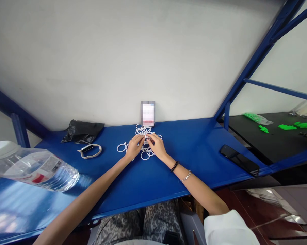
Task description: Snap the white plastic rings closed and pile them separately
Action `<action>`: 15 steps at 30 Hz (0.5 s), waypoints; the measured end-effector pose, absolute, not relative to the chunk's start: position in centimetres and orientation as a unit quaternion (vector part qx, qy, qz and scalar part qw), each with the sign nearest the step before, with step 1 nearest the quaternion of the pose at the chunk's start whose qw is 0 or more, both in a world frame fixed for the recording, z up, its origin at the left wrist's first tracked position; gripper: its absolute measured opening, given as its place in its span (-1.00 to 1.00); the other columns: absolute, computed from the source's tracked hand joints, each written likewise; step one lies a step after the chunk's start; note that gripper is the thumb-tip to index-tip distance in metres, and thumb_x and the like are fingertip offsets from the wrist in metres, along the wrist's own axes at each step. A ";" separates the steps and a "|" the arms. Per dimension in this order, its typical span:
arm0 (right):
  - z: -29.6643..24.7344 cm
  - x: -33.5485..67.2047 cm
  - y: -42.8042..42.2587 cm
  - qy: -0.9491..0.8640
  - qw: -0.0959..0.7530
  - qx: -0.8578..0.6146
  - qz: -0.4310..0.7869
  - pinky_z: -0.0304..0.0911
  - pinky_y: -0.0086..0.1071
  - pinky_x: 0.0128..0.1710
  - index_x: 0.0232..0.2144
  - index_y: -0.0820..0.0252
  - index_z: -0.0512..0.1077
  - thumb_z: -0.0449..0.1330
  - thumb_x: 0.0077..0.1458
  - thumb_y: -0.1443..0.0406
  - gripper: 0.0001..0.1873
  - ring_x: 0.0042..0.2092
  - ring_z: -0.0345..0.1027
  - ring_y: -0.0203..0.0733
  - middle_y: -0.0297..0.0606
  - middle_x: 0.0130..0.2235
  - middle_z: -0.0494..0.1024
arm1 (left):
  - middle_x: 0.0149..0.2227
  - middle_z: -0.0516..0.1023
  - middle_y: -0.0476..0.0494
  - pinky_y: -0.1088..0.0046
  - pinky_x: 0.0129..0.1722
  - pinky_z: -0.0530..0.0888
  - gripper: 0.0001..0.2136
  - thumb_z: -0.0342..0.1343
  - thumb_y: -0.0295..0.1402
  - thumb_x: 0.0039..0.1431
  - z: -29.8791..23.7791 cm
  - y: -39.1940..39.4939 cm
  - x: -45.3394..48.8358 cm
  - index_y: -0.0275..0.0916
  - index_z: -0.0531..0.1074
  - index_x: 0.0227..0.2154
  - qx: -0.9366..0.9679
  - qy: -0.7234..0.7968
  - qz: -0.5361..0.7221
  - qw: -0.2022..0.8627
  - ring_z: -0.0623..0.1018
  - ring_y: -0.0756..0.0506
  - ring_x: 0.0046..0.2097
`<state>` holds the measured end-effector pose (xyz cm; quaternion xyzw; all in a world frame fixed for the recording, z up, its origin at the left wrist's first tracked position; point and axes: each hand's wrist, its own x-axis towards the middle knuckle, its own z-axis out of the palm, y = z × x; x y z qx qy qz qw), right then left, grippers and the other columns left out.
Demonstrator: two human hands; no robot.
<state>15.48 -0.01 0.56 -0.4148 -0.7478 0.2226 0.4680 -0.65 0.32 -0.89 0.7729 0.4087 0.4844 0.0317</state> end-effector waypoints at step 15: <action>0.2 15.4 0.0 -0.689 0.486 -0.438 0.311 0.39 -0.32 -0.46 -0.17 0.13 0.55 0.14 0.16 0.13 -0.70 -0.51 0.44 -0.19 -0.23 -0.43 0.60 | -0.35 0.59 -0.11 0.44 -0.32 0.45 -0.73 -0.05 -0.21 0.34 -1.0 0.1 -0.5 -0.21 0.51 -0.27 0.748 0.462 0.474 0.049 0.56 -0.06 -0.33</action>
